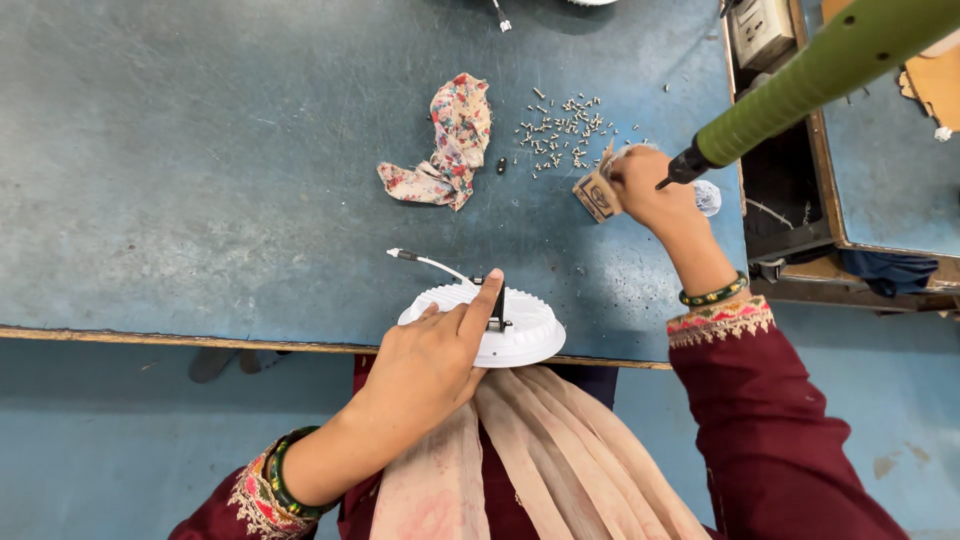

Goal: The person assembles round LED panel light fixtures at a workbench. They wipe a fixture with a cloth, attach the driver module and wiring to the fixture base, drive screws with an electric screwdriver, fit the diffuser cover, and place finished fixtures aside while picking up the next unit.

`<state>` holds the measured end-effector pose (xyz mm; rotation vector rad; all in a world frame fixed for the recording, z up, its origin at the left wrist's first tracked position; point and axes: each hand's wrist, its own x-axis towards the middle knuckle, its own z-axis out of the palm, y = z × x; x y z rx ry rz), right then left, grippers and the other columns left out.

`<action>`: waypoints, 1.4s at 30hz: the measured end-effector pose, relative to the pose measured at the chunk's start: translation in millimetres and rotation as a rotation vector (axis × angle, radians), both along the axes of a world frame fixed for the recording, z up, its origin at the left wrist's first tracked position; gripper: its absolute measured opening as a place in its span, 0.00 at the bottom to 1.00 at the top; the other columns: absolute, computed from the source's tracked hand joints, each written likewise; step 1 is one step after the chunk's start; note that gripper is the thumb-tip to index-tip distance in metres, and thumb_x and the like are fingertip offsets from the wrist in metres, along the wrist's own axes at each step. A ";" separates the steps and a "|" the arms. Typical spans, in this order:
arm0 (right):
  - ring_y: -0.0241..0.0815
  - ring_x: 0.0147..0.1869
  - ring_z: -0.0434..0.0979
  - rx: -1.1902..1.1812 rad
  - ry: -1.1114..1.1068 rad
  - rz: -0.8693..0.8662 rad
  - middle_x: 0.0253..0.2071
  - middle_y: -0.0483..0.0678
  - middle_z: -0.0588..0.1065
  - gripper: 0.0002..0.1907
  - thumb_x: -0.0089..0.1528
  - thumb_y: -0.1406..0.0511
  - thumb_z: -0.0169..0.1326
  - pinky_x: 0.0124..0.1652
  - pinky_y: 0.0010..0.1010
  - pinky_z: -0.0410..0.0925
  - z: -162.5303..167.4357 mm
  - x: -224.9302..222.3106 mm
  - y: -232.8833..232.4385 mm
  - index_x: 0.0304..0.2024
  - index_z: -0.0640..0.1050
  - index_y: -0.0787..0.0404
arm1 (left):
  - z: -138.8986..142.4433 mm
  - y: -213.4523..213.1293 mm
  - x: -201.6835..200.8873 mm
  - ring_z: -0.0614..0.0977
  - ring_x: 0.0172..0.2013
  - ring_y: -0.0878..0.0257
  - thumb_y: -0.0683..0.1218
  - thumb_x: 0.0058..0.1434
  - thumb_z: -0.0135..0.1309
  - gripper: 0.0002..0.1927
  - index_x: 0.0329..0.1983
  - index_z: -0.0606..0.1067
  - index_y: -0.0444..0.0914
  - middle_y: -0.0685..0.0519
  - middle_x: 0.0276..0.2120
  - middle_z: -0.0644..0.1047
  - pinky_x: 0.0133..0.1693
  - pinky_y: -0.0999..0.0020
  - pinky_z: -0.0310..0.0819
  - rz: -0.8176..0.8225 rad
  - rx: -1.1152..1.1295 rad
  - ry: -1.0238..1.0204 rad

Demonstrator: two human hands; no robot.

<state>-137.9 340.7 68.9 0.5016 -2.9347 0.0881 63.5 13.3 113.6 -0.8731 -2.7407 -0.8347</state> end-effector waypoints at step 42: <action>0.37 0.41 0.76 -1.159 -0.263 -0.106 0.43 0.48 0.76 0.05 0.60 0.73 0.62 0.37 0.27 0.69 -72.0 143.0 -2.8 0.39 0.82 0.63 | 0.2 11.5 -6.8 0.81 0.27 0.48 0.40 0.47 0.60 0.44 0.71 0.62 0.31 0.48 0.27 0.77 0.30 0.58 0.77 0.052 -0.018 0.053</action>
